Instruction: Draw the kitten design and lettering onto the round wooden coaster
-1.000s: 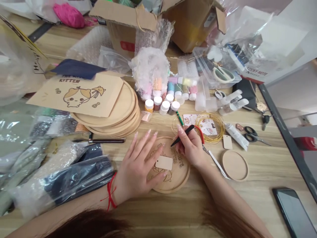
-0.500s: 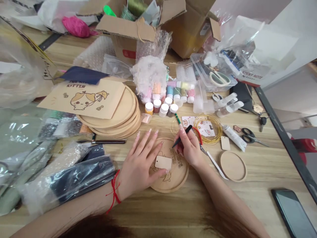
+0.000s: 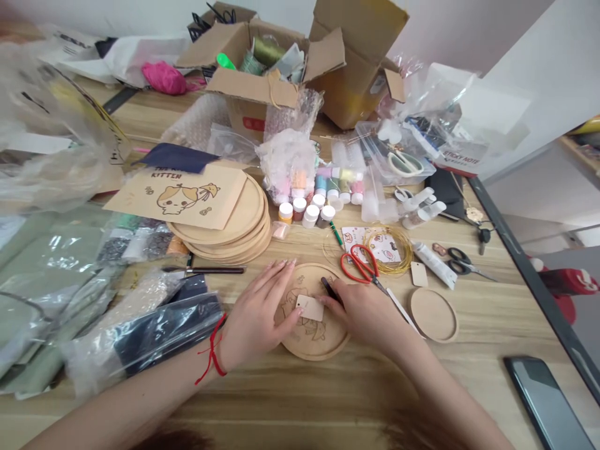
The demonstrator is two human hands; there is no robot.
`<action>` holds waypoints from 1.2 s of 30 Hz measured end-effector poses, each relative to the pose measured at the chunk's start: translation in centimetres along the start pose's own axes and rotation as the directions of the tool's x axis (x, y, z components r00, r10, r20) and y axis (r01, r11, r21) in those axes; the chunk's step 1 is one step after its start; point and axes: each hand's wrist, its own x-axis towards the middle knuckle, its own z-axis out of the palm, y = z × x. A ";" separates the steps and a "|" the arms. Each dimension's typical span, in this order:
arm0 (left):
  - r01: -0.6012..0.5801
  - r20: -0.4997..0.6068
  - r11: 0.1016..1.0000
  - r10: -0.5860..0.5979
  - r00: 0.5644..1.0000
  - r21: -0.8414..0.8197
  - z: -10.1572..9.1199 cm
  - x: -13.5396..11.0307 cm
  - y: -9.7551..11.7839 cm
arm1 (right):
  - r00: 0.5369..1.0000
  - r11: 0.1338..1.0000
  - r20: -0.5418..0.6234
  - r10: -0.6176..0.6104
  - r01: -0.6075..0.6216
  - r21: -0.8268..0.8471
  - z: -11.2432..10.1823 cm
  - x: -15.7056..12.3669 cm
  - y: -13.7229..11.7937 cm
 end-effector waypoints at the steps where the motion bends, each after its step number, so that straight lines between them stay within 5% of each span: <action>1: 0.003 -0.013 1.000 -0.003 1.000 0.009 -0.1 -0.1 0.0 | 1.000 1.000 -0.008 0.007 -0.007 0.002 0.1 -0.1 0.2; 5: -0.018 -0.066 0.999 0.020 0.998 0.026 -0.3 -0.2 0.2 | 0.987 0.995 -0.159 0.004 0.012 0.097 0.7 -0.7 1.2; 8: -0.012 -0.075 1.000 0.010 0.997 -0.022 -0.5 -0.2 0.4 | 0.935 0.969 -0.344 -0.088 0.160 0.186 1.1 -1.2 1.0; 12: 0.011 -0.099 0.993 -0.023 0.995 -0.120 -0.8 -0.1 0.5 | 0.897 0.918 -0.386 -0.218 0.322 0.231 1.6 -1.6 0.3; 14: -0.023 -0.141 0.988 0.001 0.990 -0.152 -0.9 -0.2 0.5 | 0.881 0.924 -0.450 -0.144 0.283 0.257 1.5 -1.4 0.8; 17: -0.112 -0.188 0.980 0.081 0.979 -0.163 -0.8 -0.4 0.6 | 0.807 0.963 -0.580 0.110 0.057 0.262 1.2 -0.6 2.7; 19: -0.164 -0.188 0.972 0.132 0.973 -0.166 -0.7 -0.6 0.8 | 0.806 0.972 -0.553 0.212 -0.113 0.208 1.1 0.1 4.0; 22: -0.207 -0.180 0.962 0.175 0.968 -0.177 -0.6 -0.7 0.9 | 0.855 0.968 -0.456 0.248 -0.207 0.140 1.4 1.3 5.2; 27: -0.226 -0.167 0.954 0.195 0.966 -0.195 -0.7 -0.7 0.9 | 0.884 0.960 -0.380 0.272 -0.221 0.172 1.5 2.7 5.5; 36: -0.267 -0.107 0.938 0.249 0.963 -0.221 -0.5 -0.7 0.6 | 0.902 0.886 -0.268 0.338 -0.209 0.414 -2.4 0.9 7.0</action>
